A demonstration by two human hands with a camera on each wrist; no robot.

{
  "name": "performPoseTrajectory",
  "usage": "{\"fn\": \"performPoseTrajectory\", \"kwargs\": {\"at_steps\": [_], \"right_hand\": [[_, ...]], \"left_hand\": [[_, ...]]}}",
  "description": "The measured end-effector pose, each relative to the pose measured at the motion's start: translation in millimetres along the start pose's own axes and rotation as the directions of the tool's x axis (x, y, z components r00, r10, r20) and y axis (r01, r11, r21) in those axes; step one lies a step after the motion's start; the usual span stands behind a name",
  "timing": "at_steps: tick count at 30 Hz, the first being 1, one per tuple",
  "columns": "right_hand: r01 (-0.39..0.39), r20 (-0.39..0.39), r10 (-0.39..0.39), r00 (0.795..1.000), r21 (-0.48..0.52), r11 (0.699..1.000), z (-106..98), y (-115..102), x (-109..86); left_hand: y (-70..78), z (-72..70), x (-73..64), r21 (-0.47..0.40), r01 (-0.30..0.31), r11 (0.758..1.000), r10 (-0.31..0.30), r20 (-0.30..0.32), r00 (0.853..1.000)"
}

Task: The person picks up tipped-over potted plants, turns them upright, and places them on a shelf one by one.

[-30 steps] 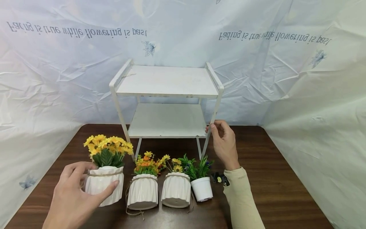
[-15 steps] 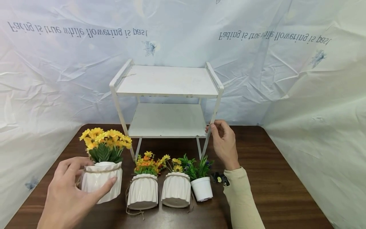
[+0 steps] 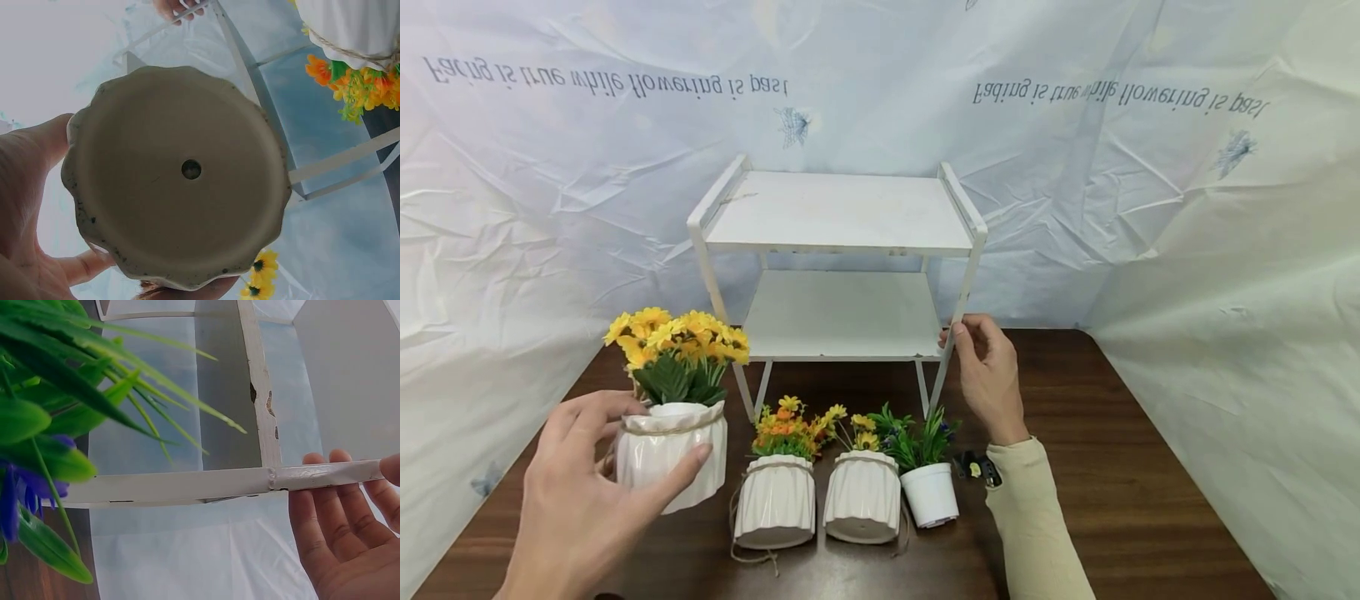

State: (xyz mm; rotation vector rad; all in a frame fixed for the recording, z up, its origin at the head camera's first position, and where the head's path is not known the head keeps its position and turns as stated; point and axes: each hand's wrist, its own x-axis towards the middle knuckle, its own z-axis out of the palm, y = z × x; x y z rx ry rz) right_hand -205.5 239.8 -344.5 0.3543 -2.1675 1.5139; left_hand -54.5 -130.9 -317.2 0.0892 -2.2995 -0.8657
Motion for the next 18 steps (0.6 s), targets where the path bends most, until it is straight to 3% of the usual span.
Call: {"fn": "performPoseTrajectory", "kwargs": {"at_steps": [4, 11, 18], "right_hand": [[-0.007, -0.007, 0.007, 1.0, 0.003, 1.0, 1, 0, 0.6], [-0.02, -0.009, 0.02, 1.0, -0.008, 1.0, 2, 1, 2.1], [-0.034, 0.004, 0.034, 0.999, -0.035, 0.999, 1, 1, 0.6]], "left_hand": [[3.5, 0.4, 3.6, -0.03, -0.013, 0.999, 0.013, -0.002, 1.0], [10.5, -1.6, 9.8, -0.074, -0.087, 0.993, 0.083, -0.054, 0.995], [17.8, -5.4, 14.8, -0.095, -0.107, 0.99, 0.101, -0.061, 0.993]]}}
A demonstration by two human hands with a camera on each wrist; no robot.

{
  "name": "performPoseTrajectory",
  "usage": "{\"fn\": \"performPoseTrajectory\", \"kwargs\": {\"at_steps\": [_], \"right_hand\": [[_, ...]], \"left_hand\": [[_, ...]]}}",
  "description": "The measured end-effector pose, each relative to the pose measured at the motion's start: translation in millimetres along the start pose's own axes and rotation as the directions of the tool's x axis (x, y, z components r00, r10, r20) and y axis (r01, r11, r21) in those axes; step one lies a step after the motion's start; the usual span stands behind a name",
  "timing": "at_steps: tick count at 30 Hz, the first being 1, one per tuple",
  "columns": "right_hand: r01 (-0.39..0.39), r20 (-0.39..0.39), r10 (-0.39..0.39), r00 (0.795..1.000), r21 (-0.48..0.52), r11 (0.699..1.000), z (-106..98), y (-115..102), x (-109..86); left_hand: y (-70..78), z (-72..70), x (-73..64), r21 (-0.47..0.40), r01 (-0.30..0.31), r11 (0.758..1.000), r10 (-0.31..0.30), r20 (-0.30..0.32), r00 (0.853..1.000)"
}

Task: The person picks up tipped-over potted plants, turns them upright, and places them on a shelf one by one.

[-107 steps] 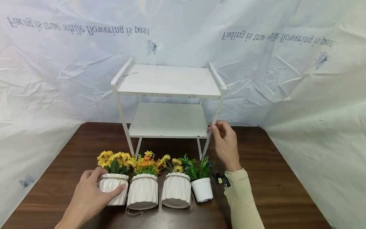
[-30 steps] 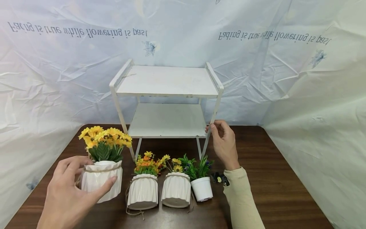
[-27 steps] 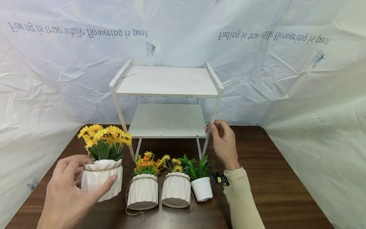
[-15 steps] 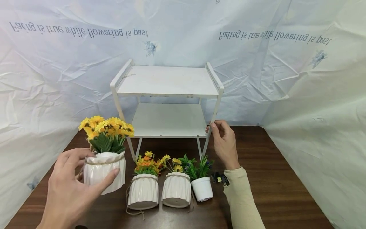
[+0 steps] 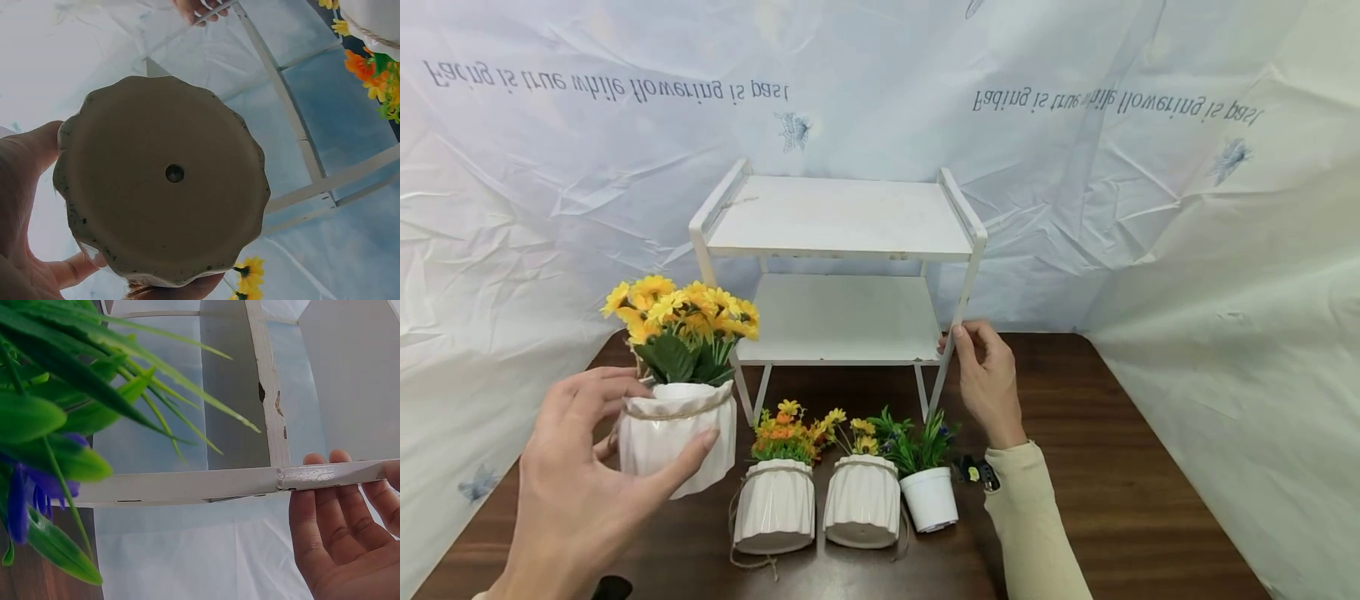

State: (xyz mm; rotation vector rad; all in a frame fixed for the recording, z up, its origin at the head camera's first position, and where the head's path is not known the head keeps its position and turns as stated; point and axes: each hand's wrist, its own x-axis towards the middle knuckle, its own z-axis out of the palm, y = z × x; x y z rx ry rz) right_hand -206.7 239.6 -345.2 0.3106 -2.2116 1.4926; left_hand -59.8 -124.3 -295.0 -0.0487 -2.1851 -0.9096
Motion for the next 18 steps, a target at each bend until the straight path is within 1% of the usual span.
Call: {"fn": "performPoseTrajectory", "kwargs": {"at_steps": [5, 8, 14, 18], "right_hand": [[0.003, 0.0, -0.003, 1.0, -0.018, 1.0, -1, 0, -0.1], [-0.002, 0.0, 0.002, 1.0, -0.023, 1.0, -1, -1, -0.6], [0.005, 0.0, -0.005, 1.0, -0.015, 1.0, 1, 2, -2.3], [0.019, -0.005, -0.019, 1.0, -0.006, 1.0, 1, 4, -2.9]], "left_hand": [[7.1, -1.9, 5.1, -0.039, -0.018, 0.999, 0.018, -0.001, 1.0], [10.5, -3.9, 8.4, -0.054, -0.045, 0.998, 0.044, -0.013, 0.999], [14.9, -6.1, 10.3, -0.064, -0.101, 0.993, 0.099, -0.045, 0.994], [16.6, -5.4, 12.1, -0.095, -0.147, 0.984, 0.14, -0.077, 0.987]]}}
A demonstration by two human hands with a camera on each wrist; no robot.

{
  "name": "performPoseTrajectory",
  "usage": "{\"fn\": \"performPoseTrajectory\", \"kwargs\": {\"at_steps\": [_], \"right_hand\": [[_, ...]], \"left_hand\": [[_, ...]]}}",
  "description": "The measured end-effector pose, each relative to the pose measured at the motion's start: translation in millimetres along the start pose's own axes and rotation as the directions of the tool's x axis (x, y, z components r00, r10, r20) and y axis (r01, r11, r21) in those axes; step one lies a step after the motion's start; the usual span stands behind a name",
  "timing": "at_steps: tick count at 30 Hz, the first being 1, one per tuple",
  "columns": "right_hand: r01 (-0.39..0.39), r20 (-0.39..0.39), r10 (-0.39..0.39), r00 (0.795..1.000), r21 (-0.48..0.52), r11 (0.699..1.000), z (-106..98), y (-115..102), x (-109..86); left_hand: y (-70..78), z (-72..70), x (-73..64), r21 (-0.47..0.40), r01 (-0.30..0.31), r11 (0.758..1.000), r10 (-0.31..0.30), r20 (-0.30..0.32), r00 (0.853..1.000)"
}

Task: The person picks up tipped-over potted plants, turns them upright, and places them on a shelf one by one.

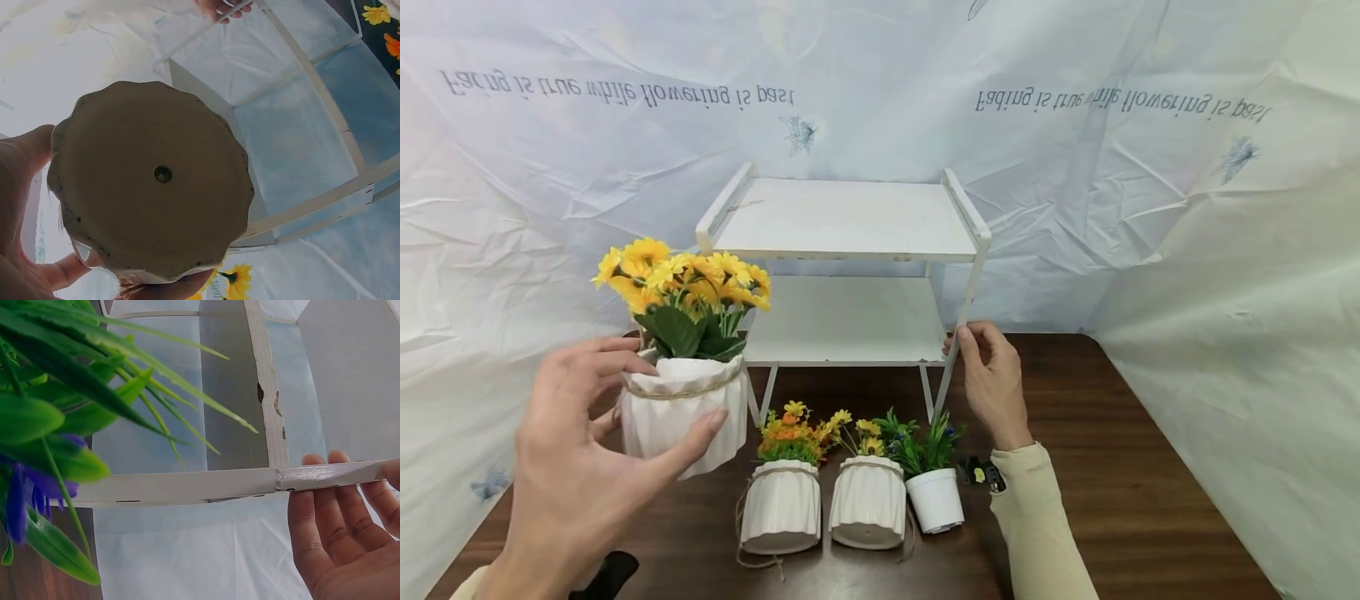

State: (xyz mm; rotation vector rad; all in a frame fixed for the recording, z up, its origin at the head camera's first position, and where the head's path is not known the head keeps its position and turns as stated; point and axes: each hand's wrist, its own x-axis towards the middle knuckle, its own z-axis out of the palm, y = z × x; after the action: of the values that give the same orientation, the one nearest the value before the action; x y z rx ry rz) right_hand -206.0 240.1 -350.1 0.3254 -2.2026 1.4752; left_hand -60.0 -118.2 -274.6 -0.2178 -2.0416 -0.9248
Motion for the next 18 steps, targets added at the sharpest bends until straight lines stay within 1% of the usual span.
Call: {"fn": "performPoseTrajectory", "kwargs": {"at_steps": [4, 8, 11, 15, 18], "right_hand": [[0.01, 0.007, -0.01, 1.0, 0.025, 1.0, -1, 1, 0.0], [0.012, 0.003, -0.012, 1.0, 0.029, 1.0, 0, 1, -0.1], [0.013, -0.001, -0.013, 1.0, 0.018, 1.0, 0, 1, -0.1], [0.013, -0.002, -0.013, 1.0, 0.004, 1.0, 0, 0, 0.0], [0.011, -0.001, -0.011, 1.0, 0.003, 1.0, 0, 1, -0.2]], "left_hand": [[2.6, -0.2, 5.1, -0.018, -0.025, 1.0, 0.025, -0.005, 1.0], [7.3, -3.3, 12.0, -0.018, -0.019, 1.0, 0.019, 0.019, 1.0], [10.2, -5.1, 15.8, -0.039, -0.017, 0.999, 0.018, 0.026, 0.999], [12.0, -6.1, 20.4, -0.069, -0.022, 0.997, 0.024, 0.025, 0.999], [11.4, -5.6, 24.7, -0.071, -0.035, 0.997, 0.036, 0.016, 0.999]]}}
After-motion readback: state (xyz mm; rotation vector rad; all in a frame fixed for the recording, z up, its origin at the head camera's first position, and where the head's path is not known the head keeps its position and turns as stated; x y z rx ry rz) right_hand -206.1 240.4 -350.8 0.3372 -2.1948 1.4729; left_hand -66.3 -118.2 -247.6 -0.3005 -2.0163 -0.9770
